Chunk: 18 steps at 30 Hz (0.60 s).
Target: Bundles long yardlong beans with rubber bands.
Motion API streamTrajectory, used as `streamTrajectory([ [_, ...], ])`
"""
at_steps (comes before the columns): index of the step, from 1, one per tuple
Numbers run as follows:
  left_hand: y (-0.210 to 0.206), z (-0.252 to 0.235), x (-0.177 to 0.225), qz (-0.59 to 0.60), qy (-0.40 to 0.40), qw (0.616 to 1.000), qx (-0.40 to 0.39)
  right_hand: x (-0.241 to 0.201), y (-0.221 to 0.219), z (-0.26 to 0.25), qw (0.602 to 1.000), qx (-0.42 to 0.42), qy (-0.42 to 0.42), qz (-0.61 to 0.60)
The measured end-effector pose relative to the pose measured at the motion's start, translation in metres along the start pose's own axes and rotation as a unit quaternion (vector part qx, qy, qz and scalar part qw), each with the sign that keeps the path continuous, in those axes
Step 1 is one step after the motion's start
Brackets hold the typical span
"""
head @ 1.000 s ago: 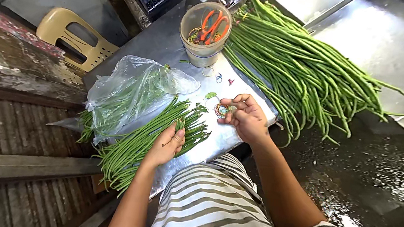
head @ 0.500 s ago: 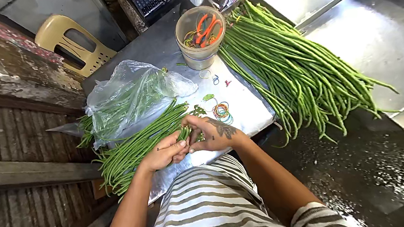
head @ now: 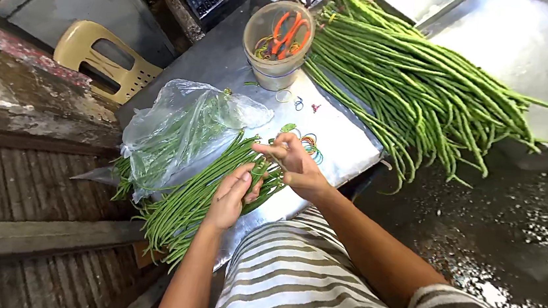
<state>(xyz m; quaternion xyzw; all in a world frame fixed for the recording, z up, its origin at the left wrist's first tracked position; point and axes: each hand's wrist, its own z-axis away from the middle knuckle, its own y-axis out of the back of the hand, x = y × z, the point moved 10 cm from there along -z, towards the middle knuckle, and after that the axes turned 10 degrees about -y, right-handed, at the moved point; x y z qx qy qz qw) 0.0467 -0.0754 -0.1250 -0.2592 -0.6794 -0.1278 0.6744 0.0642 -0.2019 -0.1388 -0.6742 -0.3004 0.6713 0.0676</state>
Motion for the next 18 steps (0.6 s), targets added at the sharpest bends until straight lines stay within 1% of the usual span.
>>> streamTrajectory([
  [1, -0.002, -0.003, 0.005, -0.097, 0.017, 0.995, -0.012, -0.020, -0.008, -0.007, 0.995, -0.008, 0.037, 0.092],
  [2, -0.002, -0.005, 0.009, -0.185, 0.031, 0.982, -0.016, -0.042, -0.018, -0.010, 0.974, -0.007, 0.080, 0.211],
  [3, 0.000, -0.007, 0.011, -0.247, 0.041, 0.968, -0.013, -0.062, -0.029, -0.010, 0.938, 0.000, 0.121, 0.324],
  [4, 0.003, -0.007, 0.013, -0.275, 0.054, 0.960, -0.003, -0.075, -0.042, -0.007, 0.903, -0.009, 0.151, 0.402],
  [5, 0.007, -0.008, 0.014, -0.266, 0.066, 0.962, 0.016, -0.082, -0.054, -0.002, 0.880, -0.036, 0.170, 0.442],
  [6, 0.011, -0.007, 0.014, -0.212, 0.077, 0.973, 0.045, -0.082, -0.062, 0.005, 0.882, -0.076, 0.173, 0.431],
  [7, 0.012, -0.005, 0.011, -0.110, 0.090, 0.987, 0.079, -0.075, -0.062, 0.012, 0.909, -0.118, 0.155, 0.369],
  [8, 0.012, -0.001, 0.008, 0.019, 0.097, 0.989, 0.109, -0.065, -0.054, 0.018, 0.946, -0.142, 0.121, 0.266],
  [9, 0.010, 0.001, 0.005, 0.145, 0.094, 0.977, 0.124, -0.051, -0.038, 0.021, 0.978, -0.138, 0.078, 0.136],
  [10, 0.008, 0.003, 0.004, 0.241, 0.081, 0.959, 0.127, -0.034, -0.019, 0.022, 0.994, -0.105, 0.037, 0.006],
  [11, 0.005, 0.004, 0.005, 0.300, 0.062, 0.945, 0.118, -0.017, -0.002, 0.022, 0.992, -0.056, -0.001, -0.111],
  [12, 0.002, 0.003, 0.007, 0.322, 0.041, 0.941, 0.100, -0.005, 0.008, 0.021, 0.979, -0.027, -0.017, -0.202],
  [13, -0.002, 0.003, 0.009, 0.312, 0.024, 0.946, 0.080, 0.001, 0.010, 0.017, 0.968, -0.014, -0.024, -0.248],
  [14, -0.005, 0.002, 0.011, 0.275, 0.013, 0.959, 0.063, 0.003, 0.006, 0.012, 0.967, -0.019, -0.027, -0.253],
  [15, -0.009, 0.001, 0.013, 0.213, 0.011, 0.976, 0.047, -0.002, -0.001, 0.005, 0.977, -0.025, -0.025, -0.210],
  [16, -0.011, 0.000, 0.015, 0.129, 0.015, 0.991, 0.032, -0.013, -0.009, -0.001, 0.990, -0.030, -0.013, -0.137],
  [17, -0.011, -0.002, 0.017, 0.019, 0.026, 0.999, 0.023, -0.031, -0.018, -0.008, 0.998, -0.035, 0.012, -0.049],
  [18, -0.009, -0.003, 0.019, -0.096, 0.042, 0.994, 0.016, -0.053, -0.027, -0.011, 0.995, -0.032, 0.063, 0.067],
])
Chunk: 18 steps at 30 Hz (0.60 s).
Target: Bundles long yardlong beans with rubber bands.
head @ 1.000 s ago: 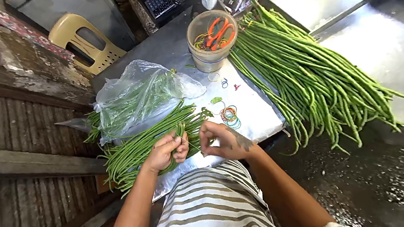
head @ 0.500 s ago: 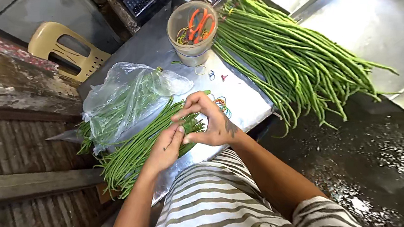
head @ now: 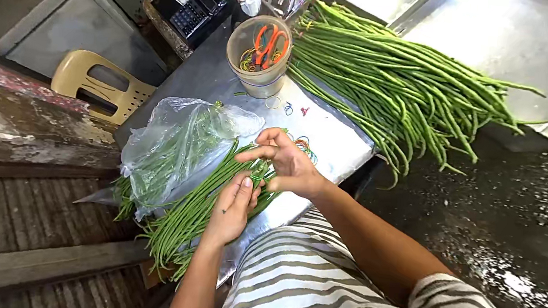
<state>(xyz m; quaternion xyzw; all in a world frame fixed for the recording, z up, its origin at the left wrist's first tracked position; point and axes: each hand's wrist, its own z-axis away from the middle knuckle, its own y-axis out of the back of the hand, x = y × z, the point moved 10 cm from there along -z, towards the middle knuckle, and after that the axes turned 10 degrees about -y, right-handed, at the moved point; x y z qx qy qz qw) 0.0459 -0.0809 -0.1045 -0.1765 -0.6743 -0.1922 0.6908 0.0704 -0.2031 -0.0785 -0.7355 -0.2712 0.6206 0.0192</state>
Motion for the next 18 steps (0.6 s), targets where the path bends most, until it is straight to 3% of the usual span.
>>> streamTrajectory([
  [2, 0.009, -0.002, 0.000, -0.123, 0.022, 0.992, 0.023, -0.040, -0.017, -0.004, 0.961, 0.015, 0.095, 0.258],
  [4, 0.019, -0.004, -0.002, -0.027, 0.041, 0.995, 0.089, -0.045, -0.036, -0.004, 0.938, -0.041, 0.103, 0.327],
  [5, 0.022, -0.004, -0.003, 0.089, 0.047, 0.987, 0.125, -0.035, -0.037, -0.002, 0.960, -0.072, 0.079, 0.257],
  [7, 0.020, -0.005, -0.003, 0.348, 0.031, 0.927, 0.136, -0.004, -0.023, 0.003, 0.996, -0.081, 0.026, -0.026],
  [9, 0.015, -0.007, 0.000, 0.480, 0.003, 0.871, 0.100, 0.035, -0.007, 0.007, 0.966, -0.054, -0.031, -0.250],
  [10, 0.013, -0.007, 0.000, 0.486, -0.008, 0.869, 0.091, 0.049, -0.003, 0.007, 0.950, -0.038, -0.052, -0.306],
  [12, 0.010, -0.006, -0.004, 0.378, -0.018, 0.922, 0.080, 0.058, -0.004, 0.003, 0.943, -0.027, -0.071, -0.324],
  [14, 0.008, -0.003, -0.007, 0.151, -0.008, 0.987, 0.053, 0.046, -0.006, -0.004, 0.964, -0.032, -0.066, -0.254],
  [15, 0.009, -0.003, -0.006, 0.022, -0.003, 0.999, 0.039, 0.036, -0.006, -0.009, 0.978, -0.030, -0.067, -0.197],
  [18, 0.016, -0.004, 0.008, -0.295, -0.001, 0.955, 0.022, 0.003, -0.005, -0.016, 0.997, -0.002, -0.054, 0.051],
])
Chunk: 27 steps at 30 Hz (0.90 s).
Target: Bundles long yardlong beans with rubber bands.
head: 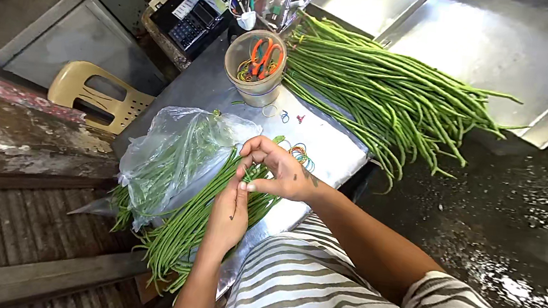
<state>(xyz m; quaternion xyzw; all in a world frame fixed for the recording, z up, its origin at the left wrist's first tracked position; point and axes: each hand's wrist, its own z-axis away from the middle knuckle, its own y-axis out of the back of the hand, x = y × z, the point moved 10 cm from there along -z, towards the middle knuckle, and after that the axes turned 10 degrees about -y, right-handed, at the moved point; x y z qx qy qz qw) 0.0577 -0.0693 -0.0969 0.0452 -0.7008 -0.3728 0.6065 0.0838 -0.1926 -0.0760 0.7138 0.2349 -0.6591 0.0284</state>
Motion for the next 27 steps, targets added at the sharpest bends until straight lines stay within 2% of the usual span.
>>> streamTrajectory([
  [1, 0.004, -0.001, 0.003, -0.075, 0.006, 0.997, -0.004, -0.009, 0.003, 0.002, 0.996, 0.032, 0.011, 0.082],
  [3, 0.008, -0.003, 0.002, -0.128, 0.021, 0.991, -0.010, -0.028, 0.010, 0.009, 0.977, 0.096, 0.046, 0.187],
  [4, 0.008, -0.004, -0.001, -0.104, 0.021, 0.994, 0.000, -0.036, 0.015, 0.013, 0.971, 0.119, 0.067, 0.197],
  [6, 0.006, -0.004, -0.006, 0.032, 0.011, 0.999, 0.028, -0.040, 0.025, 0.020, 0.976, 0.129, 0.083, 0.152],
  [8, 0.000, -0.005, -0.003, 0.184, 0.001, 0.982, 0.038, -0.021, 0.029, 0.024, 0.985, 0.117, 0.064, 0.110],
  [10, -0.008, -0.006, 0.007, 0.327, -0.008, 0.945, 0.031, 0.008, 0.015, 0.030, 0.991, 0.065, 0.028, 0.111],
  [13, -0.010, -0.013, 0.038, 0.518, -0.061, 0.853, 0.017, 0.041, -0.034, 0.046, 0.999, -0.023, 0.000, 0.044],
  [16, 0.011, -0.020, 0.072, 0.595, -0.150, 0.789, 0.011, 0.026, -0.057, 0.056, 0.996, -0.062, -0.009, -0.058],
  [17, 0.022, -0.022, 0.081, 0.586, -0.177, 0.790, 0.014, 0.009, -0.051, 0.055, 0.997, -0.050, -0.014, -0.052],
  [19, 0.044, -0.025, 0.088, 0.450, -0.228, 0.862, 0.040, -0.039, -0.022, 0.057, 1.000, 0.015, -0.021, -0.010],
  [20, 0.051, -0.027, 0.084, 0.360, -0.236, 0.901, 0.053, -0.066, -0.001, 0.059, 0.998, 0.060, -0.025, 0.021],
  [22, 0.051, -0.030, 0.059, 0.263, -0.200, 0.943, 0.043, -0.126, 0.045, 0.066, 0.981, 0.159, -0.012, 0.114],
  [25, 0.027, -0.015, 0.012, 0.260, -0.110, 0.959, -0.028, -0.202, 0.105, 0.066, 0.922, 0.270, 0.017, 0.278],
  [27, 0.011, 0.003, -0.010, 0.266, -0.061, 0.960, -0.062, -0.225, 0.151, 0.054, 0.867, 0.340, -0.035, 0.362],
])
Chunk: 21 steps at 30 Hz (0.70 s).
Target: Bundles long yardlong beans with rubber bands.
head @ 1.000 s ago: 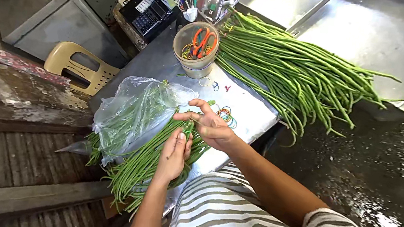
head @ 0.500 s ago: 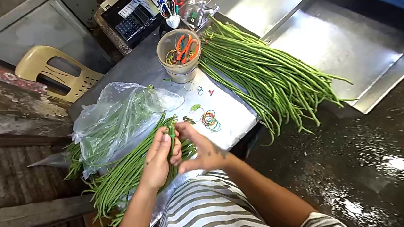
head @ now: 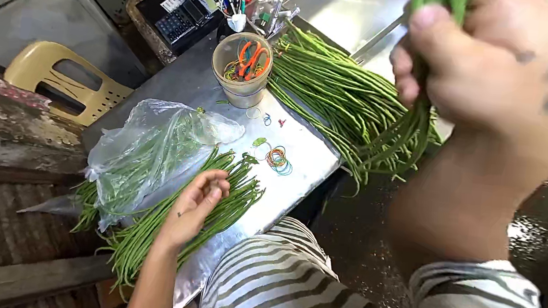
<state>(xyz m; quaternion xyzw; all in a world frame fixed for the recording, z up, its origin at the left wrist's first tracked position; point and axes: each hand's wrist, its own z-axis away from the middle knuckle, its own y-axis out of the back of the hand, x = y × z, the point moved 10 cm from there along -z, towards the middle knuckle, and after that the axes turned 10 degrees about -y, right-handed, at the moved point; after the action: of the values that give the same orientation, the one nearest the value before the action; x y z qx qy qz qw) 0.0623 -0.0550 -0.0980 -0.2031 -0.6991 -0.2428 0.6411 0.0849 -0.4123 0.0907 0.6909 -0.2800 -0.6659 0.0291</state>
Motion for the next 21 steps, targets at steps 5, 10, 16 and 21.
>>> streamTrajectory([
  [5, 0.008, 0.035, -0.026, 0.010, 0.036, 0.997, 0.074, 0.062, -0.007, -0.092, 0.954, -0.014, -0.154, 0.258],
  [10, 0.029, 0.051, -0.032, 0.010, 0.056, 0.988, 0.146, 0.137, -0.083, -0.119, 0.929, -0.023, -0.122, 0.349],
  [16, 0.048, 0.066, -0.049, -0.157, 0.118, 0.969, 0.149, 0.209, -0.158, -0.108, 0.927, 0.001, 0.015, 0.375],
  [21, 0.039, 0.069, -0.070, -0.367, 0.168, 0.911, 0.090, 0.242, -0.171, -0.037, 0.918, 0.024, -0.013, 0.395],
])
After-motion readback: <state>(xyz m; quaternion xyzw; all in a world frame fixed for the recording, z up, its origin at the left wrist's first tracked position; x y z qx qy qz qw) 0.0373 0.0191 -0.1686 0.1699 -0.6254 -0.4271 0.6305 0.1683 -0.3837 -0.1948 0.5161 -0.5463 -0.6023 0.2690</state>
